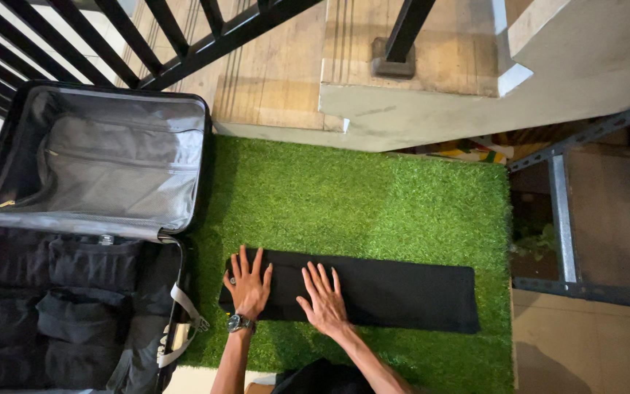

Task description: The person folds a black polo shirt and a black graphic t-shirt on a green mat by hand and then packs them into a suitcase.

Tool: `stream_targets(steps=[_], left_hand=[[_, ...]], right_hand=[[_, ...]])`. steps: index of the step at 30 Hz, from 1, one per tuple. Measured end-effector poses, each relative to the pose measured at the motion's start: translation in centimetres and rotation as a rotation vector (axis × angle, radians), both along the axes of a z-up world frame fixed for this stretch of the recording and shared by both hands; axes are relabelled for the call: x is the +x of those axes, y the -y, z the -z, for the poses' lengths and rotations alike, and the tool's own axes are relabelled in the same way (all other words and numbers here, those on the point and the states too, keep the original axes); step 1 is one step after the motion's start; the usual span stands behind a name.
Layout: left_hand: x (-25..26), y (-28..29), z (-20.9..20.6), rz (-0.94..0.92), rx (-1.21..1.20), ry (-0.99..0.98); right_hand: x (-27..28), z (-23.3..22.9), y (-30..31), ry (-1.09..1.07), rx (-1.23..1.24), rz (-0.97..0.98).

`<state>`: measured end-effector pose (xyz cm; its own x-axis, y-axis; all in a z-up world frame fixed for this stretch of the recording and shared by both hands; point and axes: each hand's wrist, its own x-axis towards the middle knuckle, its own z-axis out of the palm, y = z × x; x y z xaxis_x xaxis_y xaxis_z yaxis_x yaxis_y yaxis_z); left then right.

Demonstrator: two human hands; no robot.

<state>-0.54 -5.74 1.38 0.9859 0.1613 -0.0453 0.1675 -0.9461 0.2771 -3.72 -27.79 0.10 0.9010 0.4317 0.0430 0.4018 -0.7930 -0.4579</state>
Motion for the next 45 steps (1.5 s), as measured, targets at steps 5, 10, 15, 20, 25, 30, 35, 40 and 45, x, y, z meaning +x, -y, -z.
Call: stream_targets(steps=[5, 10, 15, 20, 25, 30, 35, 40, 45], left_hand=[[-2.7, 0.9, -2.3, 0.278, -0.184, -0.046], [-5.4, 1.1, -2.6, 0.479, -0.076, -0.104], [-5.7, 1.5, -0.7, 0.452, -0.114, 0.164], [-5.3, 1.8, -0.5, 0.399, -0.047, 0.128], [-5.9, 1.1, 0.0, 0.394, -0.029, 0.077], [-5.9, -0.2, 0.9, 0.408, -0.020, -0.005], [-6.8, -0.1, 0.2, 0.389, -0.065, -0.001], [-7.5, 0.1, -0.5, 0.374, -0.096, 0.013], [-7.2, 0.7, -1.4, 0.270, 0.000, -0.229]], right_hand=[[-1.2, -2.3, 3.8, -0.030, 0.166, -0.020], [-4.1, 2.6, 8.4, 0.037, 0.021, 0.080], [-5.0, 5.0, 14.1, 0.007, -0.021, 0.227], [-5.6, 2.7, 21.8, 0.019, -0.108, 0.447], [-6.8, 0.8, 28.9, 0.062, -0.253, 0.634], [-7.8, 0.3, 32.2, -0.023, -0.359, 0.693], [-8.2, 0.4, 32.5, -0.007, -0.356, 0.690], [-7.4, 0.9, 32.1, -0.061, -0.437, 0.744], [-6.5, 0.5, 34.1, -0.310, -0.429, 0.755]])
